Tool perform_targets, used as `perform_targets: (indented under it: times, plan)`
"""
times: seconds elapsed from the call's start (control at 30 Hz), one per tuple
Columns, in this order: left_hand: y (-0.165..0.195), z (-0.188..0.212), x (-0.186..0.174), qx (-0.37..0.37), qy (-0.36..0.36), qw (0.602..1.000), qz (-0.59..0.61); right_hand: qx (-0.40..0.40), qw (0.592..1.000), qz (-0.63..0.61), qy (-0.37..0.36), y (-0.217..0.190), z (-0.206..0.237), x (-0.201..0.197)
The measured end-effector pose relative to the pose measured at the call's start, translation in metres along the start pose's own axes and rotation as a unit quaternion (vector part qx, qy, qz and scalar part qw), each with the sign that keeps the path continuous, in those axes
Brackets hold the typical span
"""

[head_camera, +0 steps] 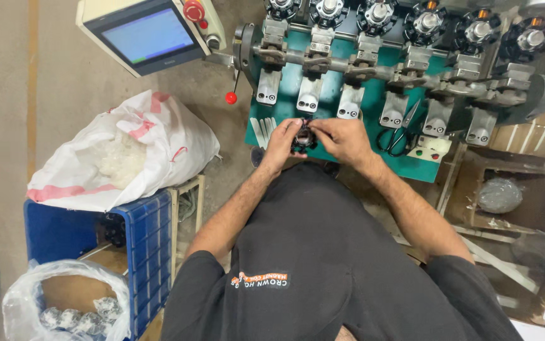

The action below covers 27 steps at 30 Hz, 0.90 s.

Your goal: The person unwraps bubble-wrapped metal components from a bin, loads them one at a time into the stations of a multi-spindle machine, and pulls a red-handled lever to run the machine. They use scissors to trim material, remove finished components, and wrap them in bubble wrap in the bin.

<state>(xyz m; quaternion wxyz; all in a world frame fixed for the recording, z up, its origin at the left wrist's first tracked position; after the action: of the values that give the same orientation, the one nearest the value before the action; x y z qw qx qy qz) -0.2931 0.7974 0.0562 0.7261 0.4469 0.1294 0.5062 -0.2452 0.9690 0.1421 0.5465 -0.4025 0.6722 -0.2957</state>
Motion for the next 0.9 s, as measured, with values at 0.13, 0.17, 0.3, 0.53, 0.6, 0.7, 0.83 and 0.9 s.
perform_targets:
  times: [0.13, 0.17, 0.3, 0.53, 0.6, 0.7, 0.83, 0.9]
  plan:
    - [0.010, -0.006, -0.007, 0.226, 0.057, 0.964, -0.125, 0.015, 0.999, -0.015, -0.026, -0.020, 0.021, 0.020]
    - [0.007, -0.007, -0.011, 0.180, 0.060, 0.977, -0.099, 0.022, 0.999, -0.033, -0.032, -0.021, 0.027, 0.027]
    - [0.002, -0.004, -0.032, 0.077, 0.085, 0.993, -0.035, 0.136, 0.987, -0.074, -0.051, 0.019, 0.052, 0.072]
    - [-0.008, 0.022, -0.109, 0.003, 0.148, 0.989, -0.013, 0.624, 0.614, -0.471, 0.108, 0.114, 0.065, 0.212]
    - [-0.015, 0.032, -0.128, -0.041, 0.148, 0.987, 0.036, 0.640, 0.510, -0.548, 0.174, 0.117, 0.051, 0.231]
    - [-0.030, 0.046, -0.147, -0.086, 0.163, 0.981, 0.064, 0.662, 0.446, -0.553, 0.238, 0.112, 0.035, 0.247]
    - [-0.050, 0.056, -0.152, -0.128, 0.148, 0.978, 0.068, 0.660, 0.432, -0.534, 0.306, 0.108, 0.024, 0.256]
    - [-0.055, 0.058, -0.146, -0.132, 0.140, 0.980, 0.051, 0.612, 0.419, -0.606, 0.286, 0.106, 0.014, 0.255]
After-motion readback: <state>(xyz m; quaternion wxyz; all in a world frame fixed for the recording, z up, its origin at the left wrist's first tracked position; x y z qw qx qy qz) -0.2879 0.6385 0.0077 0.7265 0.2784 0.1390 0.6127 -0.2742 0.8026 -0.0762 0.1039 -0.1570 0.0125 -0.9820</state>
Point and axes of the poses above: each hand's wrist, its own z-axis away from the middle knuckle, its own x-axis out of the palm, y = z × x, the point moved 3 cm from there along -z, towards the middle knuckle, and after that the axes turned 8 degrees about -z, right-handed, at the moved point
